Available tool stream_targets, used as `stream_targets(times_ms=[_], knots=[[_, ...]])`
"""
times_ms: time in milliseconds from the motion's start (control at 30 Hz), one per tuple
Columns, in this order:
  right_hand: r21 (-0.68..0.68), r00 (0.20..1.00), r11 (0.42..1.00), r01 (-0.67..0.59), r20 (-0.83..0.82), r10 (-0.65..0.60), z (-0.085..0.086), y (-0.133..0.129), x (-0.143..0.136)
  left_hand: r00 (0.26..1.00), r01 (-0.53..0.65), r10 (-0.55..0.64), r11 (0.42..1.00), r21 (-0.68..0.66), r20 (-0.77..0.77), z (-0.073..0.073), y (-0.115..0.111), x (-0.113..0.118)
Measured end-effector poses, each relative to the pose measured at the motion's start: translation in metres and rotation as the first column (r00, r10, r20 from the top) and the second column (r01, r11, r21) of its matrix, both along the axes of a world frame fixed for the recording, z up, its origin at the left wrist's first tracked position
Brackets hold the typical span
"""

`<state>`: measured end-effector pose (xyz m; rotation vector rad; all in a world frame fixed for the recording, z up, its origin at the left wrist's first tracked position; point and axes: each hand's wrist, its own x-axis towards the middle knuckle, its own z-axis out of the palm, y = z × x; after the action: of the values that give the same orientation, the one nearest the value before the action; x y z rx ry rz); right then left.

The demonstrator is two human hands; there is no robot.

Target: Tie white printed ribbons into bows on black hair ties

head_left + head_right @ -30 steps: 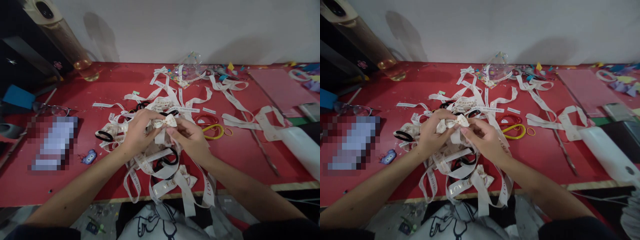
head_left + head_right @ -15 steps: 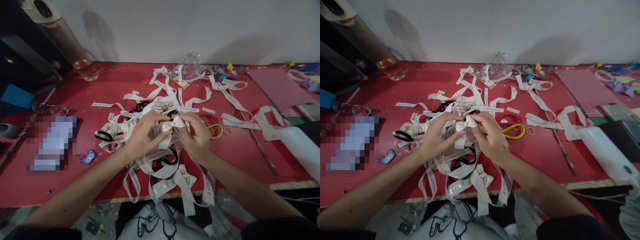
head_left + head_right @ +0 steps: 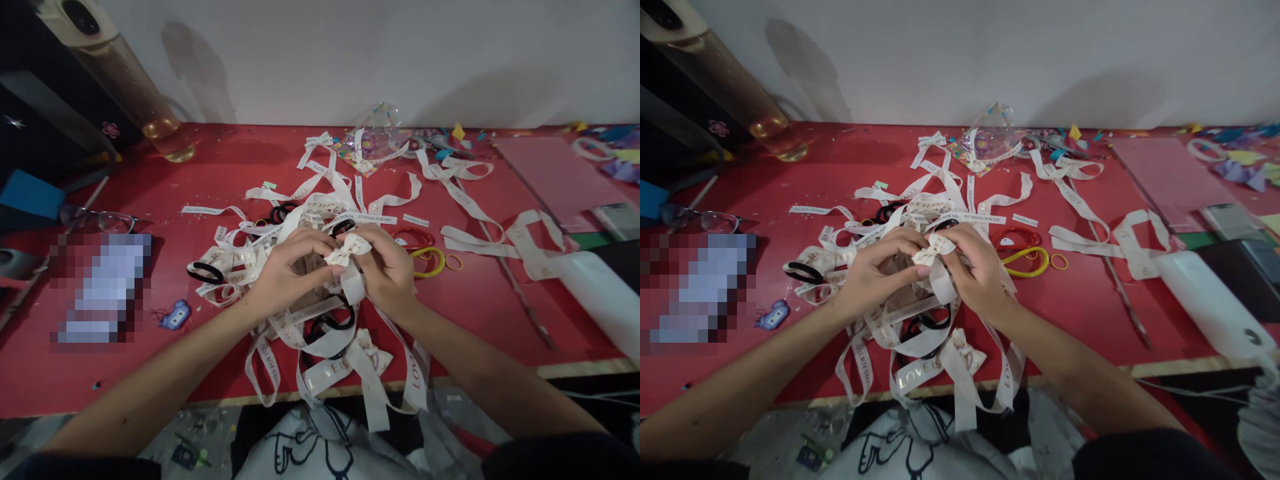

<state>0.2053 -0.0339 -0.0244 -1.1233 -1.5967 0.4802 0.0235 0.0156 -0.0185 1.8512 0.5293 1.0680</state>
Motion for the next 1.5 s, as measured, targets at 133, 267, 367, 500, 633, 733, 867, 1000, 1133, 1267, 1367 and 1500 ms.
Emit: stream_targets(times_ms=[133, 267, 367, 500, 633, 733, 867, 1000, 1133, 1267, 1367, 1500], knots=[[-0.002, 0.999, 0.999, -0.037, -0.026, 0.037, -0.002, 0.001, 0.001, 0.995, 0.078, -0.070, 0.989, -0.127, 0.064, -0.002, 0.000, -0.001], [0.001, 0.997, 0.999, 0.036, -0.062, -0.036, -0.005, -0.002, 0.001, 0.984, 0.158, -0.136, 0.968, -0.195, 0.118, -0.001, 0.000, -0.002], [-0.092, 0.995, 0.992, 0.081, -0.042, -0.085, -0.004, -0.005, 0.001, 0.979, 0.186, -0.164, 0.963, -0.194, 0.122, 0.000, 0.000, -0.002], [-0.187, 0.999, 0.982, 0.020, -0.022, -0.025, 0.000, -0.009, 0.001, 0.981, 0.189, -0.180, 0.969, -0.157, 0.070, 0.002, -0.001, -0.001], [-0.113, 1.000, 0.994, 0.006, 0.013, -0.004, 0.001, -0.010, 0.000, 0.987, 0.161, -0.155, 0.973, -0.163, 0.048, 0.002, -0.003, 0.000], [-0.085, 0.996, 0.996, -0.039, 0.078, 0.045, 0.000, -0.009, 0.002, 0.992, 0.124, -0.122, 0.978, -0.165, 0.023, 0.002, -0.003, 0.000], [-0.059, 0.989, 0.994, -0.092, 0.106, 0.098, 0.000, -0.008, 0.006, 0.991, 0.137, -0.136, 0.982, -0.133, 0.014, 0.002, -0.002, 0.000], [-0.059, 0.990, 0.997, -0.049, 0.127, 0.056, 0.001, -0.009, 0.006, 0.984, 0.176, -0.172, 0.974, -0.144, 0.041, 0.002, -0.001, 0.000], [0.005, 0.964, 1.000, -0.023, 0.266, 0.021, 0.002, -0.008, 0.004, 0.980, 0.200, -0.197, 0.971, -0.129, 0.036, 0.001, 0.000, -0.001], [0.122, 0.918, 0.992, -0.009, 0.395, -0.040, 0.002, -0.005, 0.004, 0.974, 0.227, -0.227, 0.971, -0.080, 0.006, 0.002, 0.002, -0.003], [0.142, 0.901, 0.989, 0.031, 0.425, -0.090, 0.003, -0.007, 0.001, 0.969, 0.245, -0.246, 0.967, -0.063, -0.004, 0.003, 0.004, -0.005], [0.094, 0.907, 0.994, 0.061, 0.410, -0.094, 0.005, -0.010, -0.001, 0.967, 0.253, -0.255, 0.963, -0.088, -0.019, 0.005, 0.005, -0.008]])
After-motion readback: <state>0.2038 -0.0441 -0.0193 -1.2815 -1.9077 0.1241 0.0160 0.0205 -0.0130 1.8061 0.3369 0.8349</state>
